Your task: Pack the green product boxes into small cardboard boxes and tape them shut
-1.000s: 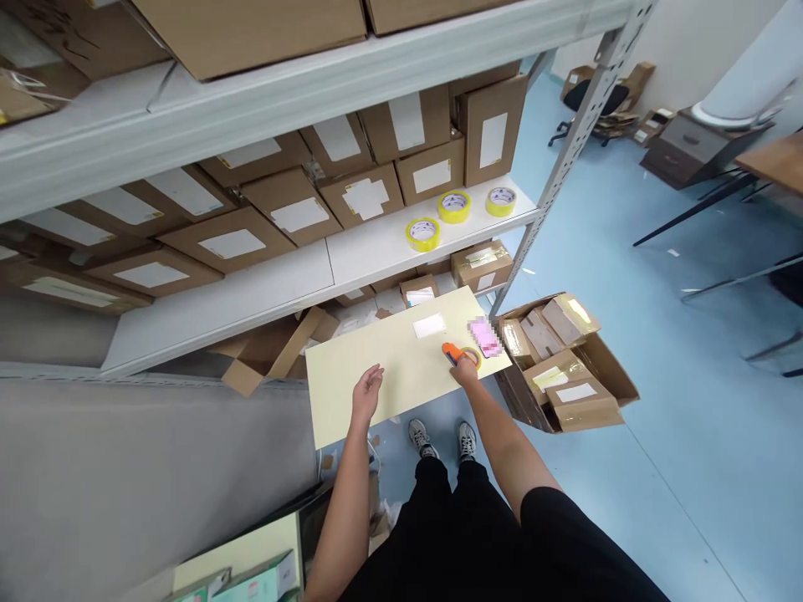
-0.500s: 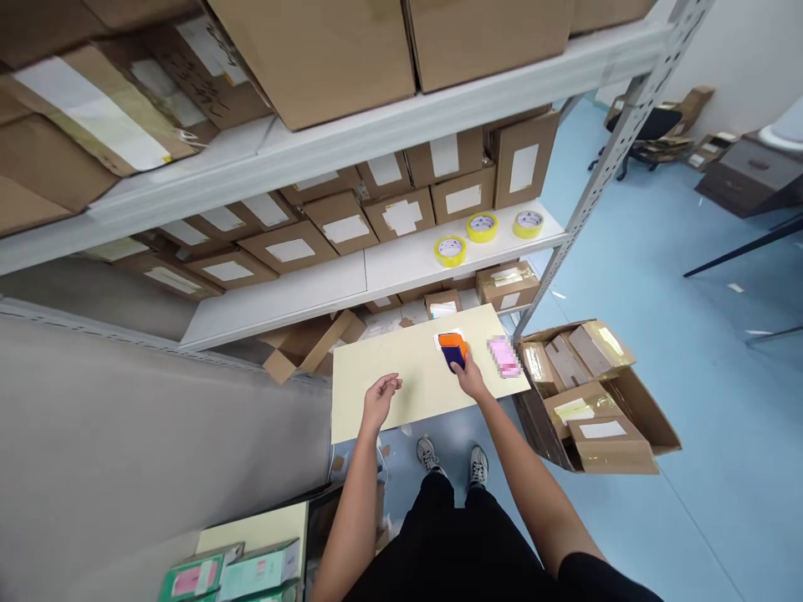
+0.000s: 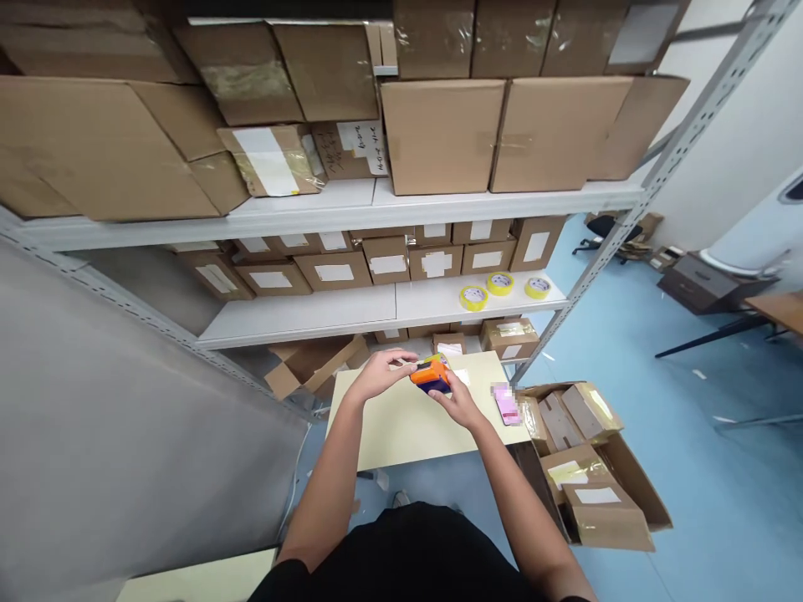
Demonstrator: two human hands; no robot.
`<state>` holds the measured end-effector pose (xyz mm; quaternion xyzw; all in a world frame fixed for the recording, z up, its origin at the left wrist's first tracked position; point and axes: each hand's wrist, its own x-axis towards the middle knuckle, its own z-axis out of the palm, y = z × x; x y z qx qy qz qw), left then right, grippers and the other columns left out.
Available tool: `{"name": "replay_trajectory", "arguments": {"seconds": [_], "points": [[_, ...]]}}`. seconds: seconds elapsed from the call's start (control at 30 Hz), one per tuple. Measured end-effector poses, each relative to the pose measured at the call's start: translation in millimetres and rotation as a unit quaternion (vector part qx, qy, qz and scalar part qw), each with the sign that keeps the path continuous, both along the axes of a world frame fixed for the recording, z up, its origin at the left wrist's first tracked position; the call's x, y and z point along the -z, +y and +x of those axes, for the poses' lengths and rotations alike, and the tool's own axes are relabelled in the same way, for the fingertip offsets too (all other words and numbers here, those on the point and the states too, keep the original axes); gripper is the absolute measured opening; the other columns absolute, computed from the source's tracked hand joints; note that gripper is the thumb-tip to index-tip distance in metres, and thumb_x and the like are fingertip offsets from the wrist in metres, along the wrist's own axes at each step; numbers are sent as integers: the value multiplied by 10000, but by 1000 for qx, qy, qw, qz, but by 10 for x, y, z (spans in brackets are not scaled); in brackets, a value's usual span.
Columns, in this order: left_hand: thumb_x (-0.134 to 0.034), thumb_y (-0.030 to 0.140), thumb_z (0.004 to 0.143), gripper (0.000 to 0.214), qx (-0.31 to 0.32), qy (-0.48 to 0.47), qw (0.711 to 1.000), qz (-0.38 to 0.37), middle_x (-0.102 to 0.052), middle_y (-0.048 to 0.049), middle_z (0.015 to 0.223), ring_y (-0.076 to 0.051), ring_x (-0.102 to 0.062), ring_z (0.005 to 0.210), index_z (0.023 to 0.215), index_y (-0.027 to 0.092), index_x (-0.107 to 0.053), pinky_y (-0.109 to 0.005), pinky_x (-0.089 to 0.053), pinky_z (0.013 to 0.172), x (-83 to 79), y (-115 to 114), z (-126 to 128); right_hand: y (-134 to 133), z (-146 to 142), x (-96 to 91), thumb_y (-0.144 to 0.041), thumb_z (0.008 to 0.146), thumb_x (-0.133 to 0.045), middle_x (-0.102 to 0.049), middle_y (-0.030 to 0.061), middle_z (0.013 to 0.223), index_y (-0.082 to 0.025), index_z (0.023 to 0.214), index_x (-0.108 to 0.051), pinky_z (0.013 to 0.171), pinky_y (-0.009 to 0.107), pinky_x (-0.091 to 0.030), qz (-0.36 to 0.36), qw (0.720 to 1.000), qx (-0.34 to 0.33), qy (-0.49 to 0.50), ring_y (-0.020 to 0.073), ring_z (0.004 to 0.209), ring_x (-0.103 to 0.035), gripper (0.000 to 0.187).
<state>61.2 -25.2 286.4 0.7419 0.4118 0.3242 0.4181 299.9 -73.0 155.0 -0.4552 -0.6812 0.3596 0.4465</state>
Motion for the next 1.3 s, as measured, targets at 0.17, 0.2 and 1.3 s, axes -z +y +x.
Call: {"name": "replay_trajectory", "arguments": {"seconds": [0.17, 0.2, 1.3], "points": [[-706, 436, 886, 268, 36, -13, 999, -18, -815, -66, 958, -216, -744, 883, 901, 200, -833, -308, -580, 828, -24, 144, -334, 63, -205, -150, -534, 963, -680, -682, 109, 1288, -260, 1357, -608, 1006, 442, -526, 13, 998, -14, -60, 303, 1152, -650, 486], [-706, 438, 884, 272, 32, -18, 999, -19, -813, -65, 940, -214, -741, 866, 893, 195, -828, -305, -579, 811, -2, 164, -393, 71, -249, -165, -535, 960, -682, -683, 108, 1283, -262, 1355, -610, 1005, 445, -526, 14, 998, -13, -67, 305, 1150, -649, 486], [-510, 255, 1035, 280, -138, 73, 957, 243, -739, -92, 929, -247, -671, 934, 912, 228, -760, -387, -533, 926, -43, 562, -392, 626, -302, -193, -590, 920, -689, -723, 66, 1036, -212, 1178, -661, 794, 365, -561, -71, 997, -29, -18, 244, 895, -665, 459]]}}
